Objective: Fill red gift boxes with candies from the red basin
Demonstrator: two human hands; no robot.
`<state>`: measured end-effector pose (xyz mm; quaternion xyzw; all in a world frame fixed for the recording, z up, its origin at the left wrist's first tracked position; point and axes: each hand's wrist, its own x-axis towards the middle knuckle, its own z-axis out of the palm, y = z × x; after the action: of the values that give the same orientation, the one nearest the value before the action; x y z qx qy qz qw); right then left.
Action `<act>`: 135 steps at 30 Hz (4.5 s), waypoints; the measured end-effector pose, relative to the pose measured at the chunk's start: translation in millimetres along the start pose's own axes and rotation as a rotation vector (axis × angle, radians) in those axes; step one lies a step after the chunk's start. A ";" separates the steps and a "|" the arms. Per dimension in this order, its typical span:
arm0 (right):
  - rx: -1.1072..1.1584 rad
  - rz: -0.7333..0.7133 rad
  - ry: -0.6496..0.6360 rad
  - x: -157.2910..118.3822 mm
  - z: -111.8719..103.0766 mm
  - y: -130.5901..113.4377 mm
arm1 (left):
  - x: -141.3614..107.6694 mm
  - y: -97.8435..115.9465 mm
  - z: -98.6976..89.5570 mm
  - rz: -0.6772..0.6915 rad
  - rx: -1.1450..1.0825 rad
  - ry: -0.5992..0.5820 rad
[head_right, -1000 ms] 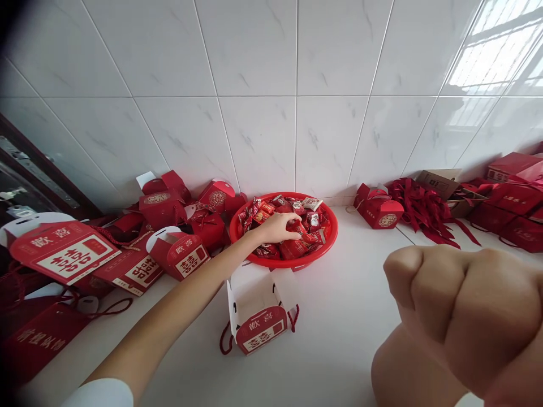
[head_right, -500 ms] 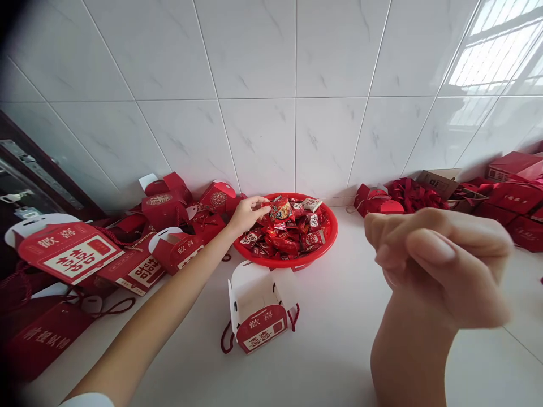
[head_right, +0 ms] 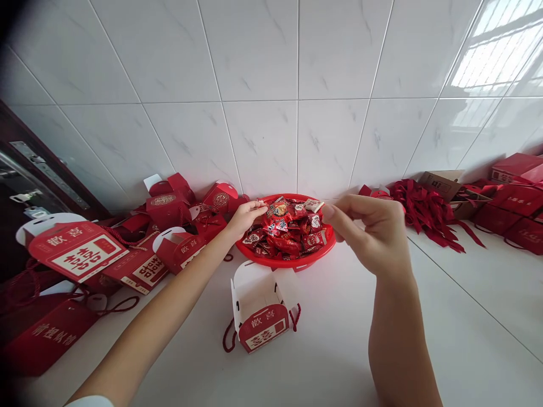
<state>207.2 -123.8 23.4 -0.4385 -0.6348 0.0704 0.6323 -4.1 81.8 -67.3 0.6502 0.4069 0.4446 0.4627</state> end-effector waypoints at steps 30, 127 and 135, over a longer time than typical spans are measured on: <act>-0.822 0.333 -0.558 12.9 58.7 130.8 | -29.7 -6.7 6.6 0.179 0.312 -0.278; 0.622 0.716 -0.024 -2.8 94.7 117.8 | -41.6 -17.6 4.4 0.359 0.328 0.160; 0.624 0.720 -0.026 -2.7 95.6 123.7 | -38.7 -22.7 5.9 0.323 0.275 0.183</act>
<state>181.9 -6.3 -76.5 -0.4190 -0.3988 0.4780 0.6610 -11.8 49.4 -98.0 0.7208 0.3945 0.5102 0.2540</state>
